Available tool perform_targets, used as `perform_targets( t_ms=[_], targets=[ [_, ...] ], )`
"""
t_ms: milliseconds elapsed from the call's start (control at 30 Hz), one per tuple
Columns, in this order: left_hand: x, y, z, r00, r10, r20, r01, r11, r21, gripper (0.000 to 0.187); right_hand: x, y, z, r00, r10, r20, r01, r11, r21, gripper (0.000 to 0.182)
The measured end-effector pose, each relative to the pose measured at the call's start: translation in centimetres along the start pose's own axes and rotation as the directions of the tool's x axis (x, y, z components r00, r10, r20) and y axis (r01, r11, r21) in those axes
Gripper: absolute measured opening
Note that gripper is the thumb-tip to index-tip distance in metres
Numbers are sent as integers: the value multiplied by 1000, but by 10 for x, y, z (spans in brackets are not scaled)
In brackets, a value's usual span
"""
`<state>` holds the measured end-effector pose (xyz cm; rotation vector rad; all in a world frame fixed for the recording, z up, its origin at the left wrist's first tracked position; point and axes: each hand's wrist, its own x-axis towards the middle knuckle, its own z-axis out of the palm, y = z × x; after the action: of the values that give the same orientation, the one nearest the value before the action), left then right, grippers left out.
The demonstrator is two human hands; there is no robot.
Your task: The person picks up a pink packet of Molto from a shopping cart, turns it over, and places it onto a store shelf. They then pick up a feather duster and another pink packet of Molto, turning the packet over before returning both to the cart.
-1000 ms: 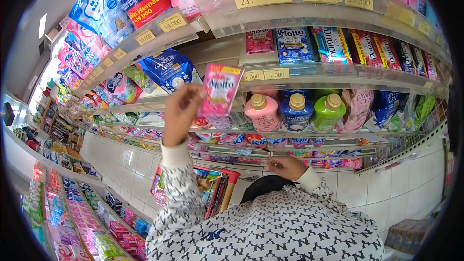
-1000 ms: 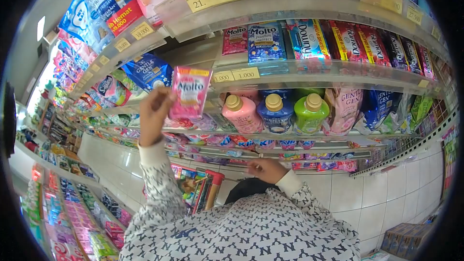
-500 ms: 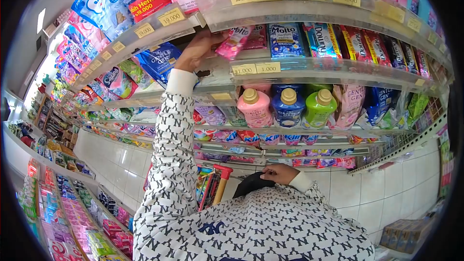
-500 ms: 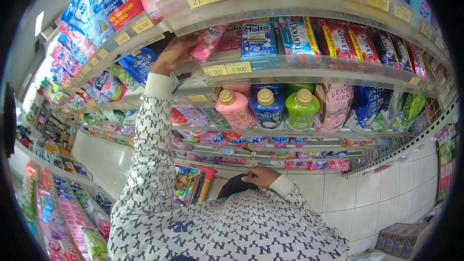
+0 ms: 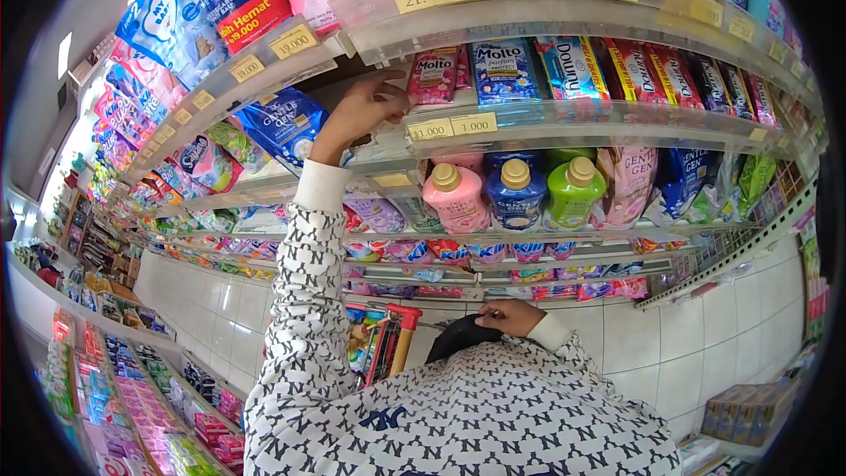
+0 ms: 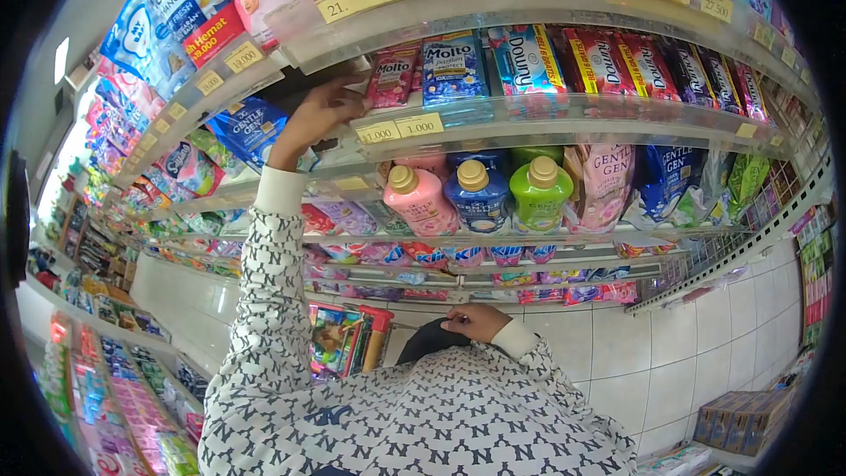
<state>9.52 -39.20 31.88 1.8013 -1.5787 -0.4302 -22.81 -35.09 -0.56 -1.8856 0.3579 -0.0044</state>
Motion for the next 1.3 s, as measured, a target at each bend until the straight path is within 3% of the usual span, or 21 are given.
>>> perform_targets(
  t_ms=[133, 333, 533, 633, 833, 1300],
  targets=[
    [-1, -7, -1, 987, 151, -49, -140, 972, 187, 68, 4, -1, 1, 1000, -15, 9, 15, 1000, -1, 46],
    [10, -11, 4, 960, 260, -106, -212, 919, 332, 68, 12, -3, 4, 997, -74, 31, 76, 994, -78, 42],
    [20, -1, 12, 967, 242, -82, -209, 934, 291, 71, 8, -15, 4, 998, -29, 47, 32, 996, -78, 46],
    [29, -7, 17, 947, 314, -75, -279, 913, 297, 69, 4, -11, 5, 999, -43, 20, 44, 997, -61, 45],
    [26, 9, 22, 966, 253, -63, -228, 937, 265, 73, 3, 0, 12, 999, -23, -25, 21, 997, -68, 42],
    [24, 3, 23, 952, 302, -58, -275, 921, 276, 62, 4, -2, 13, 1000, -3, -29, 2, 999, -51, 41]
  ],
)
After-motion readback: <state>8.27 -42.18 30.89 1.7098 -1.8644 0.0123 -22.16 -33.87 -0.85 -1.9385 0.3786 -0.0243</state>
